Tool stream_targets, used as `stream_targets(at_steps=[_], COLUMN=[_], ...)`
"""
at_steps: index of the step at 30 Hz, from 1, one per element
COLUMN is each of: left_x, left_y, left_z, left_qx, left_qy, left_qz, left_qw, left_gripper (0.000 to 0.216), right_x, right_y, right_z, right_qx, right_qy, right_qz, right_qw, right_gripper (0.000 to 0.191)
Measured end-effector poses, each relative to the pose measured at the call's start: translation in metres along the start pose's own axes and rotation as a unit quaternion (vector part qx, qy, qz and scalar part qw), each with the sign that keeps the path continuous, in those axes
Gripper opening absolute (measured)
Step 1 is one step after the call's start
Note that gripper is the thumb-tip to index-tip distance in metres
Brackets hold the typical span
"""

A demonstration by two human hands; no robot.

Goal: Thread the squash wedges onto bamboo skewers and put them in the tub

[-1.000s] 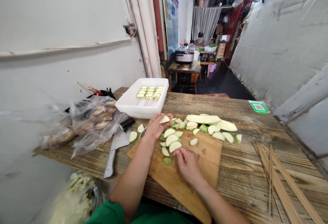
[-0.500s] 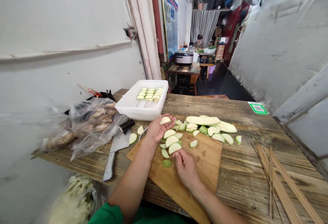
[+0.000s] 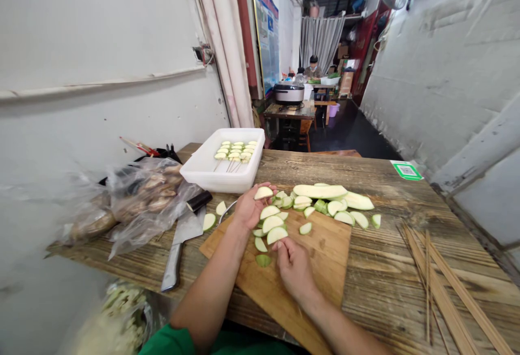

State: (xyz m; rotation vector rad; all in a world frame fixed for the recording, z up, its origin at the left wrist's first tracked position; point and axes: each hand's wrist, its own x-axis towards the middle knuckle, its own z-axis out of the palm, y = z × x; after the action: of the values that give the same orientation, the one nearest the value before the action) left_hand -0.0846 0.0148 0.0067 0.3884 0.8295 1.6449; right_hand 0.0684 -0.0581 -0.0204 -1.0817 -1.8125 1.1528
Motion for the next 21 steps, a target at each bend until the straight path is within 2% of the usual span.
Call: stream_targets(at_steps=[8, 13, 17, 21], left_x=[-0.0054, -0.0064, -0.0076, -0.0059], left_y=[-0.0037, -0.0006, 0.0015, -0.0001], left_z=[0.0097, 0.0074, 0.0063, 0.0043], left_qx=[-0.001, -0.005, -0.007, 0.008], left_qy=[0.028, 0.004, 0.006, 0.035], left_qz=[0.015, 0.025, -0.002, -0.029], left_qw=[1.000, 1.000, 1.000, 0.999], left_gripper=[0.025, 0.022, 0.019, 0.017], right_x=[0.0001, -0.0011, -0.0014, -0.0003], right_y=[0.0014, 0.0014, 0.0016, 0.0028], right_z=[0.0019, 0.0027, 0.0019, 0.0018], right_qx=[-0.004, -0.018, -0.033, -0.040], right_qy=[0.012, 0.007, 0.015, 0.022], right_qz=[-0.006, -0.033, -0.057, -0.071], right_qw=[1.000, 0.999, 0.998, 0.996], right_gripper=[0.029, 0.027, 0.025, 0.025])
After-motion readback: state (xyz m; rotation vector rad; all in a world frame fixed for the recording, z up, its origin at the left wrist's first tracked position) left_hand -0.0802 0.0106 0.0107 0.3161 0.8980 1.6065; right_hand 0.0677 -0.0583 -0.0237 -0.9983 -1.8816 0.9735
